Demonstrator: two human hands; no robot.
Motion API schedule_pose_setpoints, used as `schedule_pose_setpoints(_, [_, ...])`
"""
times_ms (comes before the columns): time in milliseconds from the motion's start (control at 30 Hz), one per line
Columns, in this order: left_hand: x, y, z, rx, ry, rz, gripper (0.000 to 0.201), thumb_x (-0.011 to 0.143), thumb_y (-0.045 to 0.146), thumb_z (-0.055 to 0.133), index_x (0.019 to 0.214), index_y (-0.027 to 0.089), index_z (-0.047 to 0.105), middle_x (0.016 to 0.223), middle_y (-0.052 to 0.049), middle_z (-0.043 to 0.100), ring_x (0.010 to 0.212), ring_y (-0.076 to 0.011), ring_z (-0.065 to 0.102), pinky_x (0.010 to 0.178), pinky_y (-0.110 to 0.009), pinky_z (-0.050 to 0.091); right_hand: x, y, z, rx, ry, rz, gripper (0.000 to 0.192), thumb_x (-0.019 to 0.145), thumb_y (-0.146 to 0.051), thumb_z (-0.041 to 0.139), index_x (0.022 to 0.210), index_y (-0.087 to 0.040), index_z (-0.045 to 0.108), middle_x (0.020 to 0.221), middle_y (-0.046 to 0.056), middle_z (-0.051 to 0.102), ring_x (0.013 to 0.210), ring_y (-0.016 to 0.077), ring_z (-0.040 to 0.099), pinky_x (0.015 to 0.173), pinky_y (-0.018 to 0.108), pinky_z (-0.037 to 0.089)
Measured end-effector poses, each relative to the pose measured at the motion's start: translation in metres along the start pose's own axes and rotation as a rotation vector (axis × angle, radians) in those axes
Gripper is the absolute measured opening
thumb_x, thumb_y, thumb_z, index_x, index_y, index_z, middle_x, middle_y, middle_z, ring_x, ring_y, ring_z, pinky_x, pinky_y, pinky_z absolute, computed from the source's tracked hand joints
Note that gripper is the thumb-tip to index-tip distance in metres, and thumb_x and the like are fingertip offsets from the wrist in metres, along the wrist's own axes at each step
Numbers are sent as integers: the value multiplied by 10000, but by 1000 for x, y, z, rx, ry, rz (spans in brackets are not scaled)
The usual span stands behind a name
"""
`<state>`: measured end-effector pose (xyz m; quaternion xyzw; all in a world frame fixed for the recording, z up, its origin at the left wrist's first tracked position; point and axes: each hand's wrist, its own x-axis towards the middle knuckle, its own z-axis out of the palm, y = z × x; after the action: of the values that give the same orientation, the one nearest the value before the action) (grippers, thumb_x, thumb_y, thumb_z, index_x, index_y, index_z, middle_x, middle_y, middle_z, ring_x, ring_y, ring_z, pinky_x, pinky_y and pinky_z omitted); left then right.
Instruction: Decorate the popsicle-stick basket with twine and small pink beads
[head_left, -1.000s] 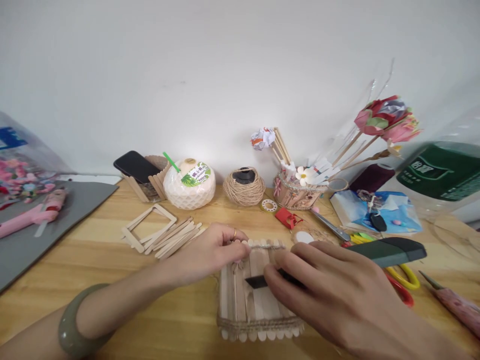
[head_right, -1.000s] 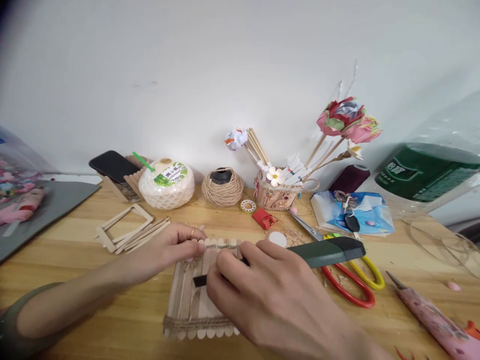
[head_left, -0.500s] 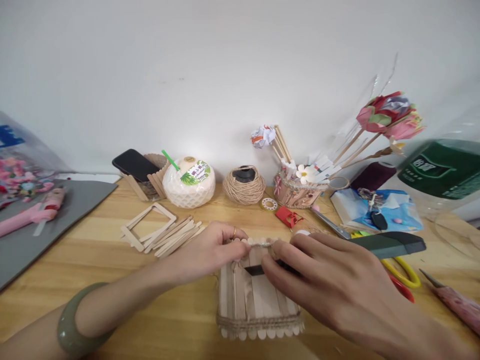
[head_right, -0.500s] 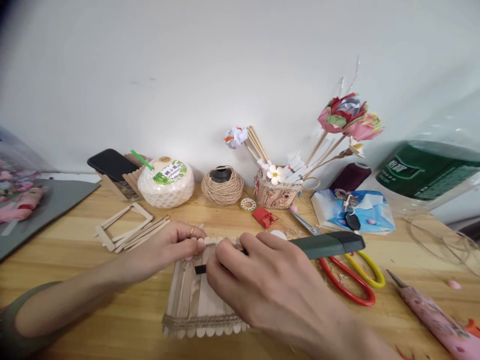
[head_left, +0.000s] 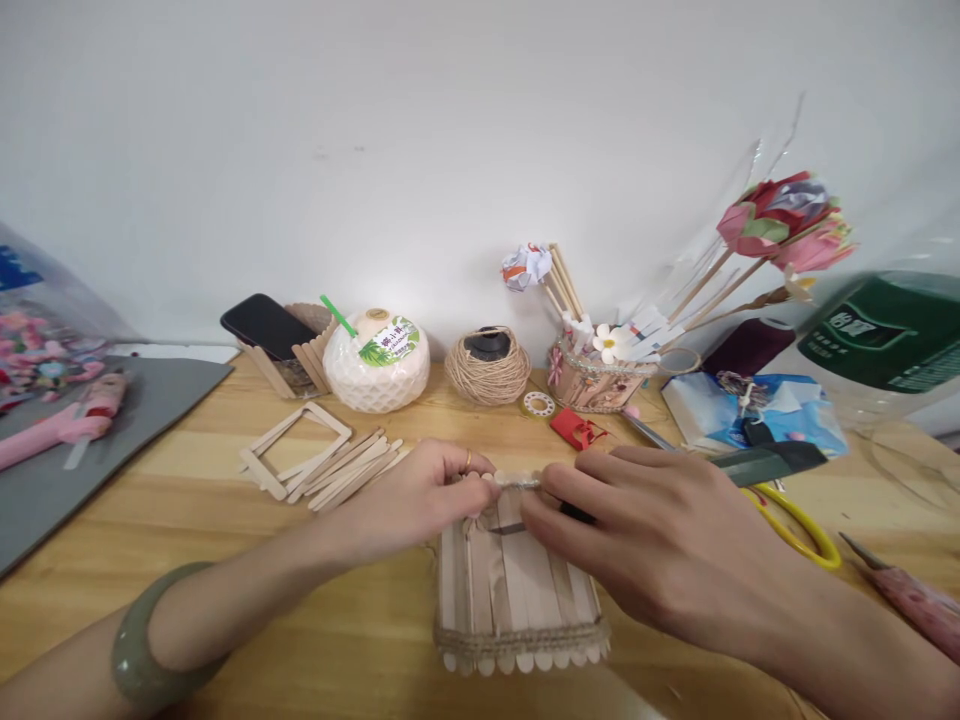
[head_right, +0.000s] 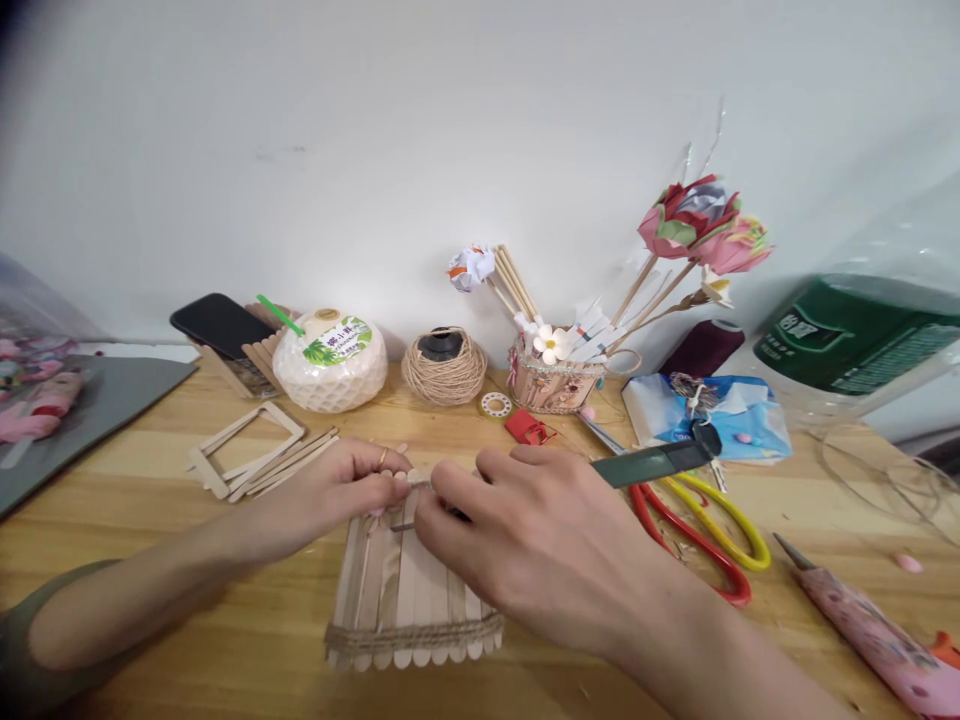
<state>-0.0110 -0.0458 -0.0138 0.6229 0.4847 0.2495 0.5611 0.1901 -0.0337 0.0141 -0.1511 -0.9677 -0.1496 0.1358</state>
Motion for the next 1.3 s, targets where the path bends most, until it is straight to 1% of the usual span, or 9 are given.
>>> schedule_pose_setpoints(100, [0, 2, 1, 1, 23, -22, 216, 746, 258, 450, 542, 188, 453, 539, 53, 370, 542, -115, 332, 514, -242, 246, -2, 0, 0, 92, 24, 51, 325, 914, -138, 273, 810, -186, 577, 661, 5, 543, 531, 132, 437, 484, 286, 275])
schedule_pose_setpoints(300, [-2, 3, 0, -39, 102, 3, 243, 758, 276, 505, 535, 183, 478, 552, 53, 445, 560, -116, 411, 535, -227, 303, -9, -8, 0, 331, 52, 490, 192, 916, -234, 353, 802, -192, 501, 641, -6, 563, 496, 112, 520, 427, 220, 348])
schedule_pose_setpoints(400, [-2, 0, 0, -146, 141, 79, 194, 808, 321, 526, 687, 175, 570, 658, 40, 571, 659, -123, 520, 636, -222, 386, -12, -14, -6, 501, 64, 736, 202, 915, -264, 368, 731, -219, 439, 537, -41, 549, 428, 104, 522, 373, 199, 367])
schedule_pose_setpoints(500, [-1, -2, 3, -322, 94, 145, 154, 812, 292, 565, 911, 175, 585, 842, 2, 670, 792, -144, 600, 778, -258, 436, -15, -22, -13, 703, 49, 834, 256, 938, -273, 316, 703, -229, 408, 508, -58, 553, 412, 85, 541, 386, 171, 423])
schedule_pose_setpoints(600, [-1, -1, 7, -436, 102, 153, 252, 777, 239, 621, 1008, 170, 548, 927, -25, 699, 827, -157, 636, 842, -298, 450, -19, -30, -15, 694, 55, 860, 229, 932, -277, 330, 719, -230, 401, 533, -51, 571, 428, 92, 557, 394, 175, 436])
schedule_pose_setpoints(767, [-4, -1, 13, -429, 183, 198, 345, 739, 233, 675, 1053, 176, 540, 1000, -32, 708, 893, -167, 648, 851, -288, 468, -26, -42, -3, 218, 176, 796, 88, 914, -267, 371, 909, -211, 439, 635, -7, 642, 468, 144, 597, 379, 217, 386])
schedule_pose_setpoints(900, [-9, -1, 16, -399, 233, 201, 316, 736, 242, 681, 1023, 195, 559, 1026, -19, 708, 950, -173, 642, 861, -273, 475, -26, -46, 8, -24, 229, 645, 167, 936, -257, 325, 838, -204, 449, 553, -16, 585, 421, 145, 542, 409, 238, 313])
schedule_pose_setpoints(1067, [-15, 4, 21, -327, 354, 117, 257, 713, 258, 692, 935, 176, 590, 941, -30, 734, 923, -208, 661, 795, -284, 507, -22, -45, 10, -77, 222, 532, 151, 919, -198, 347, 806, -198, 448, 535, -38, 521, 428, 129, 486, 439, 253, 238])
schedule_pose_setpoints(1300, [-15, 5, 21, -331, 346, 124, 257, 724, 238, 683, 962, 186, 601, 948, -21, 736, 892, -189, 670, 787, -267, 508, -16, -43, 8, -65, 183, 501, 114, 861, -127, 400, 782, -207, 423, 551, -40, 498, 454, 136, 470, 460, 271, 210])
